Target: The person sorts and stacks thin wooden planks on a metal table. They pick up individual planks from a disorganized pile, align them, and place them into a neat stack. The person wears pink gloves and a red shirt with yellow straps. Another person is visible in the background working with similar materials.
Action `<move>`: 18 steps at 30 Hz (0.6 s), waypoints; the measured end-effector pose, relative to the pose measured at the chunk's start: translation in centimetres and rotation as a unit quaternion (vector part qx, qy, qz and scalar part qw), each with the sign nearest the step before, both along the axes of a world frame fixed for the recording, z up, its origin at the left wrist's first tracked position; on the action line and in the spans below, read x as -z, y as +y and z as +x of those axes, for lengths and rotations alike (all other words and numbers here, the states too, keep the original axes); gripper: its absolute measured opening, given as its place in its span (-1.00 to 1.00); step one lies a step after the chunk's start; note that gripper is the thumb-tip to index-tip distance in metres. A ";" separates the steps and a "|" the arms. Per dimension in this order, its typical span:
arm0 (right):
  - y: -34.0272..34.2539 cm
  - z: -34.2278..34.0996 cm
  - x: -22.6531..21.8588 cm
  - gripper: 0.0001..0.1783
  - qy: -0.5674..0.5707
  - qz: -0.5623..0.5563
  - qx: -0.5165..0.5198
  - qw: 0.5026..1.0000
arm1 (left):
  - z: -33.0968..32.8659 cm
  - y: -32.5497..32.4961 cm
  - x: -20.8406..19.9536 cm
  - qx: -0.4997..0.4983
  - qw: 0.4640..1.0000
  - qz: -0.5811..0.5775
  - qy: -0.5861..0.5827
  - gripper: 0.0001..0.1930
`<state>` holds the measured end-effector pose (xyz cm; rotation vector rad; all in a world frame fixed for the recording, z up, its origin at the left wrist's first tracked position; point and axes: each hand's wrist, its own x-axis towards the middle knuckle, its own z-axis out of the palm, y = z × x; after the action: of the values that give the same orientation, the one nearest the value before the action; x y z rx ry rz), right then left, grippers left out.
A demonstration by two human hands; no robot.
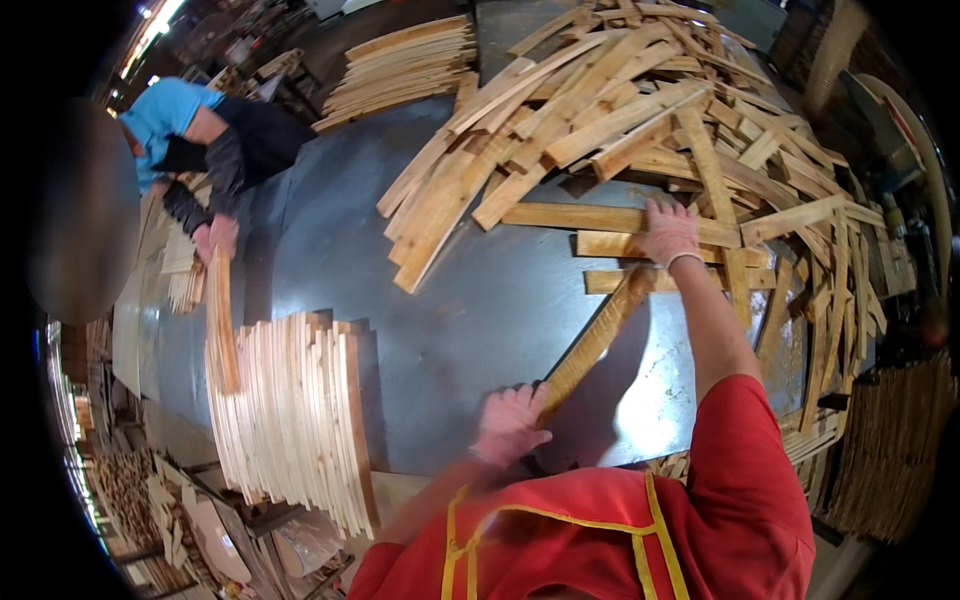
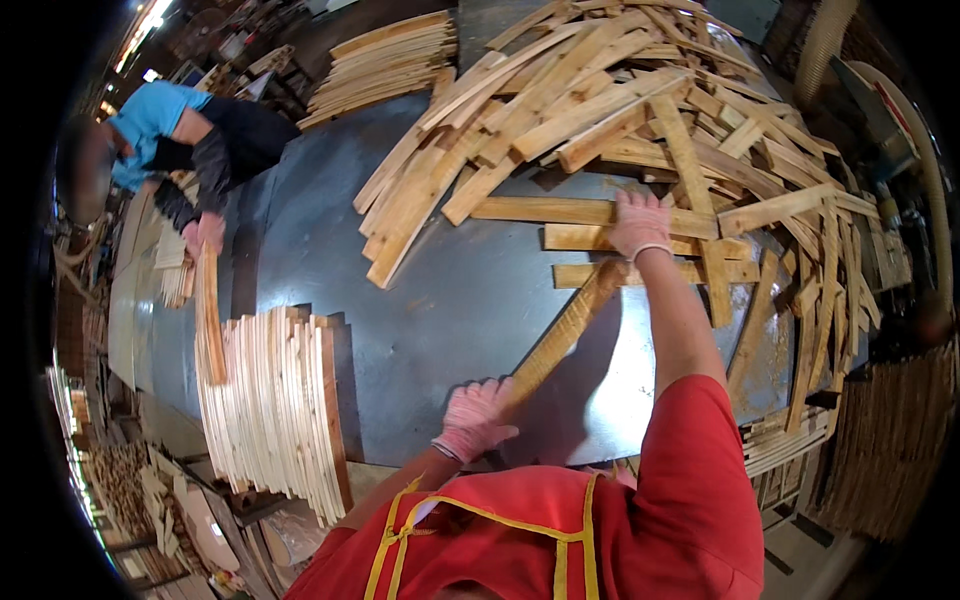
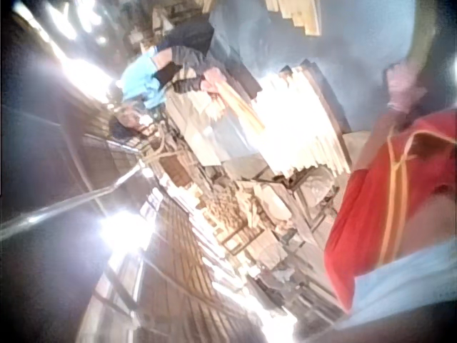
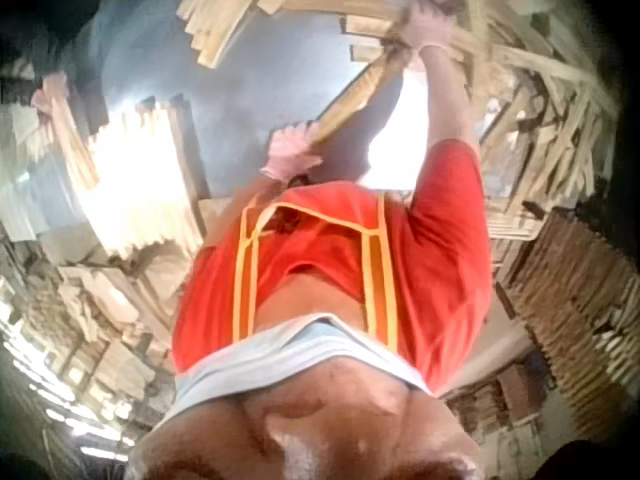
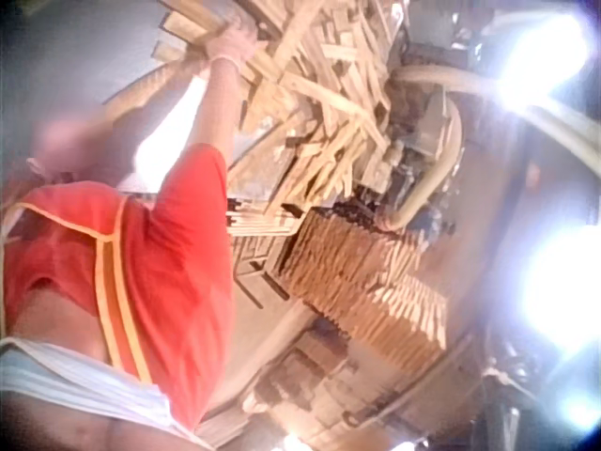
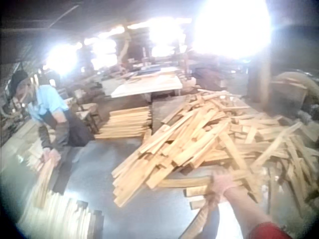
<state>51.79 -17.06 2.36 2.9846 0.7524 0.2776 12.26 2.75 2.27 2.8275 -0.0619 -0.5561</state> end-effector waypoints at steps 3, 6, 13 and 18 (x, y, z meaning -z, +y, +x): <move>2.8 -1.9 -3.7 -0.32 0.218 -0.111 0.004 0.970 | -3.5 -0.2 2.6 -0.110 0.993 0.041 -0.017 -0.24; 1.0 -8.3 -6.0 -0.34 0.260 -0.035 -0.024 0.965 | -8.3 2.6 2.6 -0.227 0.973 -0.015 -0.047 -0.23; 2.3 -24.1 -2.6 -0.41 0.343 0.147 0.040 0.927 | -23.9 9.5 2.4 -0.450 0.888 -0.072 -0.060 -0.43; 6.1 -29.8 1.1 -0.60 0.363 0.203 0.002 0.909 | -29.5 15.3 2.7 -0.435 0.865 0.209 -0.136 -0.33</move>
<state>21.96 -10.93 1.23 3.4822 0.7997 -0.8358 -17.23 18.04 -0.45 2.8597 1.3513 0.0597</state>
